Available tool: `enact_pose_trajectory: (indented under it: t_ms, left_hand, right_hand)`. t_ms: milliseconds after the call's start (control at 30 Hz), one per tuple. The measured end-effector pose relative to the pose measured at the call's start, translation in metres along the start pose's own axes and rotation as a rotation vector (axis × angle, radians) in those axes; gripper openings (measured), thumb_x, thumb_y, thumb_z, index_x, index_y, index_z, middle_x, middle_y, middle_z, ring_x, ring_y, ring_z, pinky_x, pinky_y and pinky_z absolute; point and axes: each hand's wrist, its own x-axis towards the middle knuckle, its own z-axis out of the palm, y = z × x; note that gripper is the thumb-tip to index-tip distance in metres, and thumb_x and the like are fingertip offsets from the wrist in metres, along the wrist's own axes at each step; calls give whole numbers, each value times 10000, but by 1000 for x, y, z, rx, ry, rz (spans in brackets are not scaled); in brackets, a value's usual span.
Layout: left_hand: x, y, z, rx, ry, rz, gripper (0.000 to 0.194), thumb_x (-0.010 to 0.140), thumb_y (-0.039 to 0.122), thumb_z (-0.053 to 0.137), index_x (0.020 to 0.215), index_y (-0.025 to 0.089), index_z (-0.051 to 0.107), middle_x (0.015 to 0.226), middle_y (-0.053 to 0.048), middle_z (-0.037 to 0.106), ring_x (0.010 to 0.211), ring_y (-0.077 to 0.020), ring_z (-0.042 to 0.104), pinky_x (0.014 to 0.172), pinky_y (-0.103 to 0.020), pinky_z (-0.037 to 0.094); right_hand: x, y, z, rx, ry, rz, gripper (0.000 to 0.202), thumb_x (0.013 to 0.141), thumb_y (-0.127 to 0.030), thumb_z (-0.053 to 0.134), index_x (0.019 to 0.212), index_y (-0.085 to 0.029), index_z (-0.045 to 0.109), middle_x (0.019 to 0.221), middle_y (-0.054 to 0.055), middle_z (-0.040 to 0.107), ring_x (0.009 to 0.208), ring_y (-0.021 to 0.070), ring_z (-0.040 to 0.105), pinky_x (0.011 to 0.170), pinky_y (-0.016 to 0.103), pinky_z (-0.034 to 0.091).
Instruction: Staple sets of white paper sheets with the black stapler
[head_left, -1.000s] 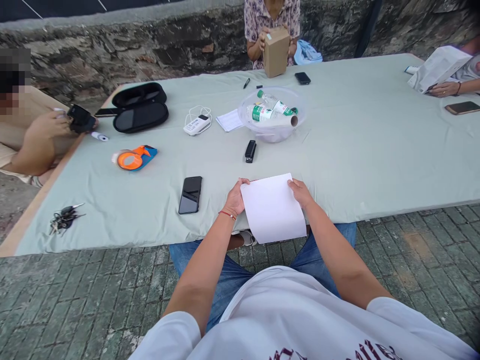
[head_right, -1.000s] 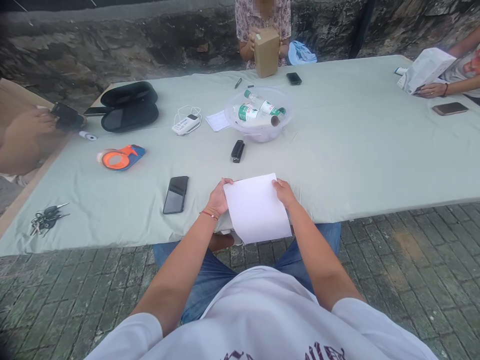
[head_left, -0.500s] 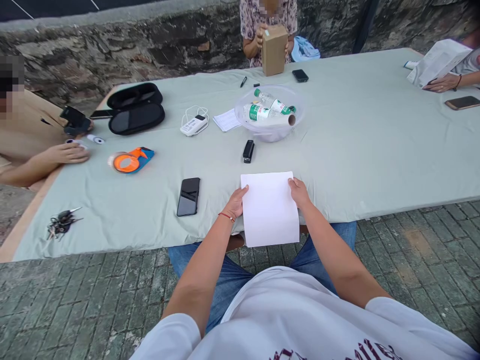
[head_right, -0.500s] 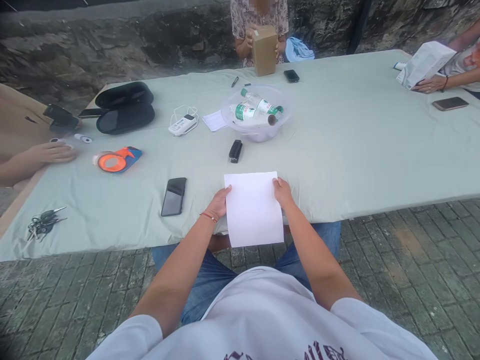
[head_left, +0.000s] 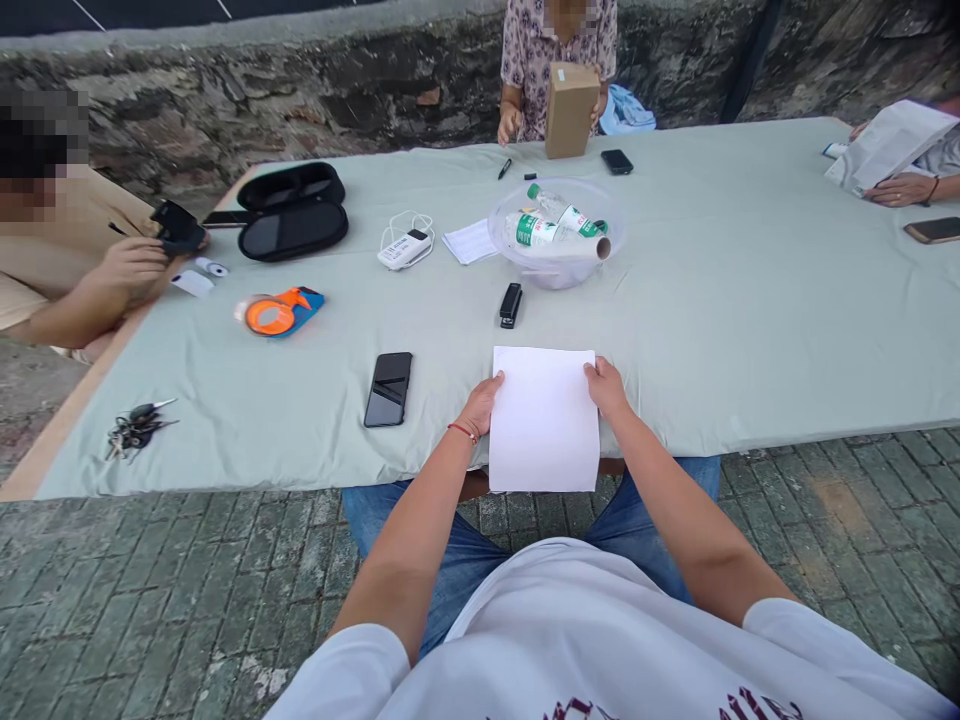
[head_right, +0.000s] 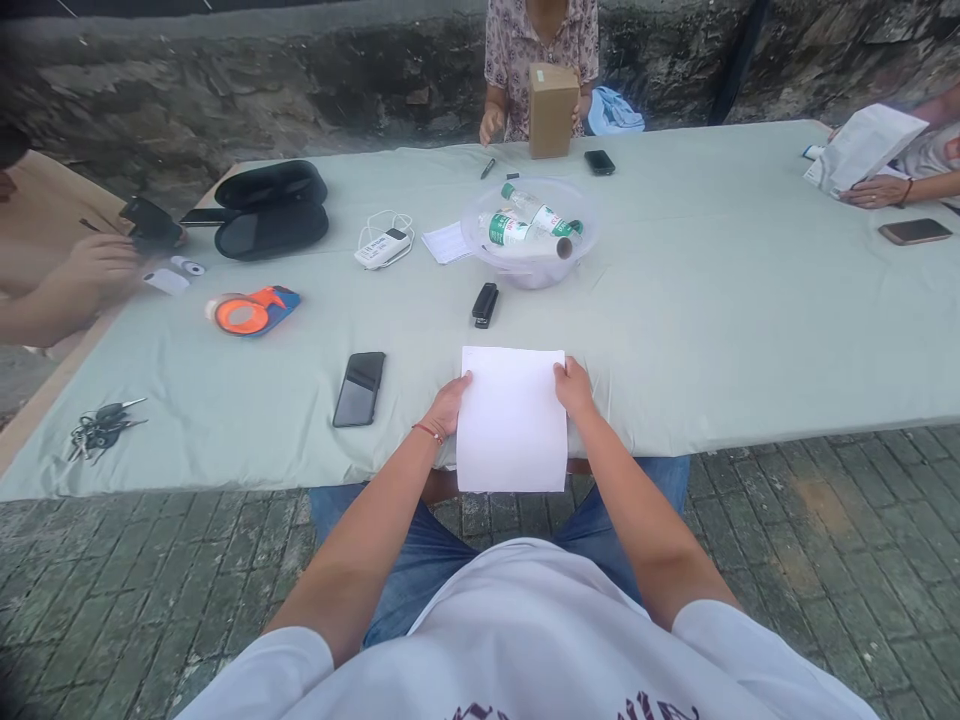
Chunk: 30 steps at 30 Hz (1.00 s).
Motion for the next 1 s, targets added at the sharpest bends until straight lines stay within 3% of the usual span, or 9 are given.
enact_pose_trajectory:
  t_ms: [100, 133, 233, 333, 467, 600, 667, 833, 1000]
  left_hand:
    - [-2, 2, 1, 16, -24, -13, 416, 788, 464, 743, 980, 103, 667, 930, -149, 744, 967, -291, 708, 910, -430, 559]
    - [-3, 2, 1, 23, -30, -18, 425, 795, 469, 735, 995, 101, 665, 932, -149, 744, 965, -287, 708, 909, -426, 558]
    - [-6, 4, 3, 48, -41, -30, 447, 812, 484, 714, 1033, 100, 654, 928, -144, 742, 951, -274, 708, 906, -412, 555]
    - [-6, 4, 5, 70, -41, -19, 471, 805, 510, 713, 1033, 105, 643, 889, -133, 737, 905, -267, 712, 881, -412, 558]
    - [-6, 1, 7, 78, -38, 3, 502, 784, 541, 719, 1022, 106, 641, 875, -129, 731, 866, -262, 709, 843, -407, 558]
    - [-6, 0, 7, 67, -31, 32, 514, 775, 542, 724, 1031, 102, 653, 897, -131, 733, 872, -262, 704, 835, -395, 554]
    - [-6, 0, 7, 60, -44, 35, 504, 774, 531, 728, 1027, 102, 656, 911, -133, 733, 874, -261, 702, 827, -390, 555]
    - [-6, 0, 6, 49, -52, 26, 475, 765, 516, 740, 996, 109, 654, 879, -125, 730, 881, -261, 698, 806, -380, 556]
    - [-5, 0, 6, 67, -68, 28, 488, 752, 521, 746, 984, 102, 657, 856, -121, 725, 862, -264, 699, 786, -383, 550]
  right_hand:
    - [14, -29, -3, -245, 183, -190, 449, 942, -483, 396, 1252, -196, 545, 1187, 158, 611, 1103, 313, 556, 956, 503, 423]
    - [19, -42, -1, -302, 188, -293, 455, 961, -454, 367, 1296, -193, 530, 1278, 162, 578, 1183, 309, 523, 994, 498, 411]
    - [32, -78, 15, -464, 56, -540, 462, 1003, -387, 297, 1367, -196, 507, 1425, 129, 502, 1321, 286, 426, 1067, 467, 386]
    - [40, -98, 43, -618, -175, -636, 450, 1016, -322, 291, 1399, -202, 495, 1470, 108, 484, 1344, 278, 418, 1101, 465, 365]
    - [45, -101, 71, -765, -520, -605, 408, 1010, -269, 327, 1327, -203, 574, 1354, 112, 601, 1317, 286, 466, 1078, 470, 389]
    - [46, -98, 80, -711, -460, -551, 449, 1011, -250, 301, 1394, -153, 514, 1402, 129, 568, 1319, 281, 465, 1055, 437, 409]
    - [46, -97, 79, -682, -513, -523, 435, 1004, -247, 330, 1377, -152, 532, 1405, 121, 570, 1297, 262, 493, 1065, 412, 398]
    - [53, -100, 74, -481, -534, -378, 337, 984, -319, 396, 1143, -199, 668, 1223, 65, 681, 1106, 216, 608, 964, 345, 443]
    - [61, -106, 74, -461, -671, -279, 356, 965, -394, 401, 879, -181, 673, 936, 58, 697, 842, 202, 602, 779, 322, 454]
